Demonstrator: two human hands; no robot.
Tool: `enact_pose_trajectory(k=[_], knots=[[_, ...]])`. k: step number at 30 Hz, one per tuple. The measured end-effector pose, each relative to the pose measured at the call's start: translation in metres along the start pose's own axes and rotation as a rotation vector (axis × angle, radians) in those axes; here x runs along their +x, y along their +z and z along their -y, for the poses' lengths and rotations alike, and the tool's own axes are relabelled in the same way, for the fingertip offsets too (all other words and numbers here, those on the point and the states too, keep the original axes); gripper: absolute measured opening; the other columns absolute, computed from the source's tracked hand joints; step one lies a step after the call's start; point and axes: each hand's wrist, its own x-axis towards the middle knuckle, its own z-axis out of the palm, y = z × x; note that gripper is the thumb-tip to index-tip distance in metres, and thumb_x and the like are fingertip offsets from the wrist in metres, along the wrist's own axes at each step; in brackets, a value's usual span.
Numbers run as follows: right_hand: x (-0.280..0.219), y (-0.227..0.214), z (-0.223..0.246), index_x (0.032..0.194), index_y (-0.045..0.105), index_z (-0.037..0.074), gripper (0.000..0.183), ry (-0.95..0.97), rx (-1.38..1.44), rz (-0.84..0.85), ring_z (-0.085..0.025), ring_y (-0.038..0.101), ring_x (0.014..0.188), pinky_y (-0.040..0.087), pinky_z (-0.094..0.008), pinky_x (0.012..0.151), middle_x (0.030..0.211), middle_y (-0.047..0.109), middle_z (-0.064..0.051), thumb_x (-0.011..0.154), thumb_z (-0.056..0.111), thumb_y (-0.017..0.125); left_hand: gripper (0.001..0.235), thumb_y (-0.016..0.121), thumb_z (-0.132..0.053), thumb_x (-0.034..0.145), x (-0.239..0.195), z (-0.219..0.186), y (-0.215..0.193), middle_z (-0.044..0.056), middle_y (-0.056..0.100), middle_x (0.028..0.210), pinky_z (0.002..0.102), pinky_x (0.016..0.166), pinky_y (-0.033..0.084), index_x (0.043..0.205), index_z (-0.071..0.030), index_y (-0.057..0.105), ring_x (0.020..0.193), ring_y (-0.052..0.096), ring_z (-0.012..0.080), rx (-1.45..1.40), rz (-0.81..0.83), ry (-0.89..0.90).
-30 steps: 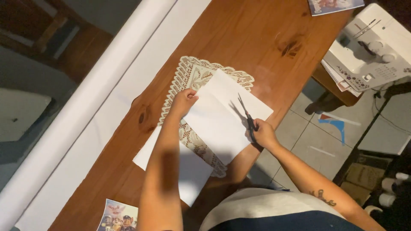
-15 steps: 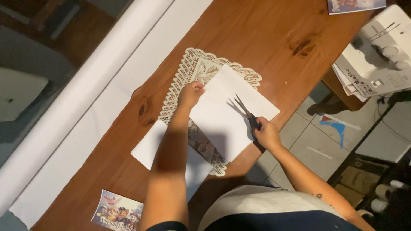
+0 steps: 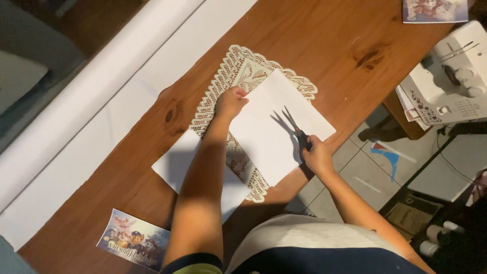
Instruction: Cutting a white sheet of material with scissors on a wooden table and then moving to a heat press.
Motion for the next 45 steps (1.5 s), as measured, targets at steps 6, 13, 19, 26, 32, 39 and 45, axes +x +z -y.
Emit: enact_pose_trajectory(k=[6,13,19,26,32,39,45], knots=[[-0.003,-0.001,0.004,0.100,0.066,0.001,0.017,0.037,0.033,-0.025,-0.027,0.065,0.059,0.048,-0.031,0.053,0.066,0.065,-0.017,0.085,0.002,0.074,0.026,0.076,-0.031,0.083,0.000,0.004,0.002,-0.008,0.078,0.104,0.032,0.087,0.056,0.109,-0.027,0.076,0.106,0.073,0.0156,-0.017,-0.006,0.004],[-0.004,-0.001,0.000,0.100,0.066,-0.001,0.017,0.010,0.075,-0.108,-0.032,0.066,0.061,0.051,-0.036,0.058,0.065,0.064,-0.022,0.086,0.003,0.074,0.024,0.078,-0.028,0.082,0.010,0.014,0.011,-0.006,0.079,0.100,0.033,0.086,0.056,0.106,-0.025,0.076,0.103,0.074,0.0172,-0.050,-0.037,0.043],[-0.002,0.001,-0.003,0.097,0.066,0.002,0.014,0.038,0.114,-0.114,-0.027,0.065,0.058,0.051,-0.032,0.057,0.064,0.066,-0.016,0.087,0.004,0.074,0.023,0.077,-0.028,0.080,0.000,0.008,0.007,-0.006,0.079,0.095,0.034,0.085,0.056,0.103,-0.025,0.076,0.100,0.074,0.0179,-0.049,-0.062,0.038],[0.007,0.008,-0.017,0.095,0.065,0.003,0.012,0.022,0.111,-0.153,-0.025,0.064,0.054,0.048,-0.029,0.053,0.061,0.064,-0.014,0.088,0.006,0.075,0.022,0.077,-0.035,0.079,0.011,0.015,0.014,-0.012,0.078,0.092,0.031,0.083,0.055,0.101,-0.031,0.076,0.097,0.074,0.0139,-0.030,-0.072,0.013],[0.007,0.009,-0.017,0.094,0.064,0.003,0.014,0.029,0.134,-0.172,-0.024,0.064,0.054,0.047,-0.028,0.052,0.061,0.064,-0.014,0.088,0.007,0.077,0.023,0.077,-0.036,0.079,0.009,0.015,0.015,-0.013,0.078,0.093,0.030,0.083,0.055,0.102,-0.032,0.076,0.098,0.074,0.0136,-0.018,-0.080,-0.004],[0.010,0.009,-0.019,0.094,0.065,0.003,0.012,0.048,0.118,-0.169,-0.027,0.067,0.059,0.050,-0.031,0.054,0.065,0.066,-0.017,0.088,0.006,0.075,0.022,0.077,-0.034,0.079,0.008,0.015,0.013,-0.011,0.078,0.093,0.029,0.080,0.056,0.100,-0.030,0.077,0.095,0.075,0.0136,-0.064,-0.067,0.006],[0.010,0.008,-0.014,0.096,0.066,0.002,0.012,0.065,0.110,-0.172,-0.029,0.069,0.061,0.051,-0.031,0.055,0.068,0.068,-0.018,0.088,0.005,0.075,0.025,0.078,-0.025,0.078,0.001,0.012,0.006,-0.003,0.079,0.094,0.031,0.079,0.057,0.103,-0.022,0.077,0.093,0.076,0.0169,-0.158,-0.058,0.035]])
